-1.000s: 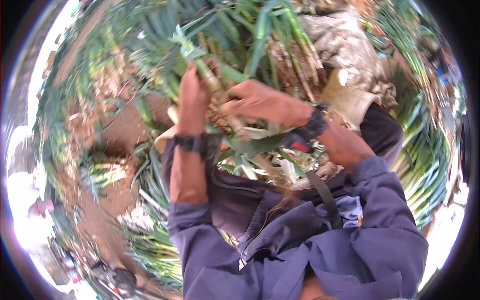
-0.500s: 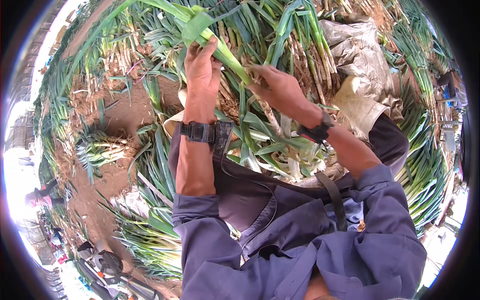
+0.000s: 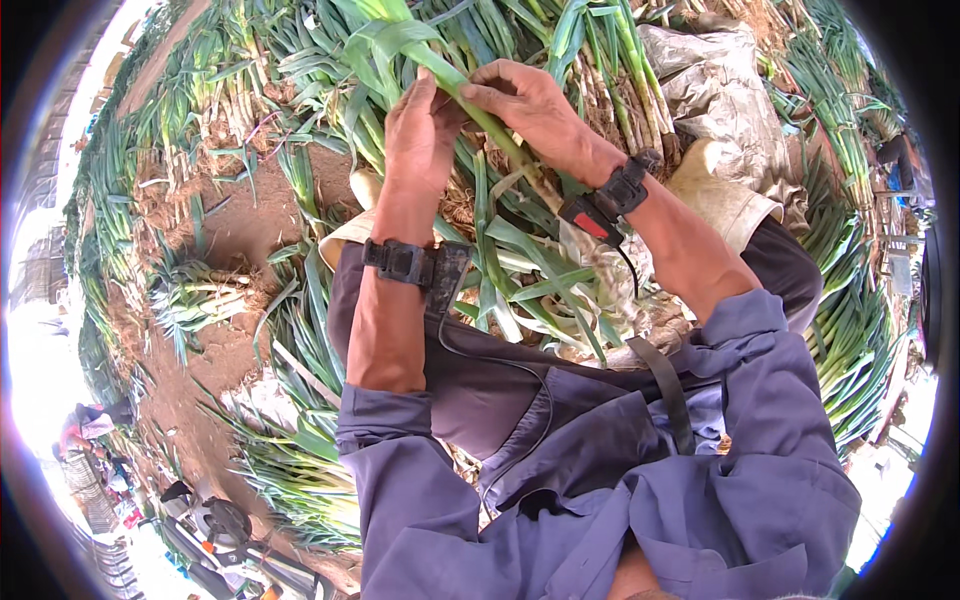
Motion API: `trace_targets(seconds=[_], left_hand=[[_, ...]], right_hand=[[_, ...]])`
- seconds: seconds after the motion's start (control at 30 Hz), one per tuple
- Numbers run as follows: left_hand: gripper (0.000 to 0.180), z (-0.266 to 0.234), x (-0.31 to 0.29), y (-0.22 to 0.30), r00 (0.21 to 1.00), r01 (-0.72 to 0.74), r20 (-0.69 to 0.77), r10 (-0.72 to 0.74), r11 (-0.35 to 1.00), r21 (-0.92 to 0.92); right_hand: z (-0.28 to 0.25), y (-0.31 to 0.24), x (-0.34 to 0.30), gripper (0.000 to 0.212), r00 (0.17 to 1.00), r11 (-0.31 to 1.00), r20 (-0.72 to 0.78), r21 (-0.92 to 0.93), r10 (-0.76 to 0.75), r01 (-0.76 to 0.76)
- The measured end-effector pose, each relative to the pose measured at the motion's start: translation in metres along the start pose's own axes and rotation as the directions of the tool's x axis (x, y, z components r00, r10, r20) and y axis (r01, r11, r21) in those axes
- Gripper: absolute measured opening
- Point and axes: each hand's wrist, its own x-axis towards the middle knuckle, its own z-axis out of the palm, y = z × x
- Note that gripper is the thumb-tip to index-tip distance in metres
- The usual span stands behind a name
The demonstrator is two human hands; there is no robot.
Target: Cleaning leeks by peeling off outer leaves and dirt in a field.
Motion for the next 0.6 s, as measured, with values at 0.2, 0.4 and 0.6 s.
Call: trace_targets(seconds=[0.2,0.4,0.6], left_hand=[[0.023,0.018,0.006,-0.009,0.997,-0.059,0.034,0.073,0.951,-0.305],[0.011,0.017,0.009,-0.005,0.995,-0.099,-0.049,0.088,0.944,-0.315],[0.019,0.0,0.018,0.006,0.982,-0.188,-0.082,0.172,0.945,-0.267]], right_hand=[[-0.002,-0.005,0.008,0.028,0.985,0.987,0.086,-0.046,-0.152,0.156],[0.001,-0.007,0.005,0.021,0.955,0.895,0.202,-0.35,-0.216,0.276],[-0.001,-0.018,-0.014,0.015,0.986,0.995,0.135,0.02,-0.097,0.095]])
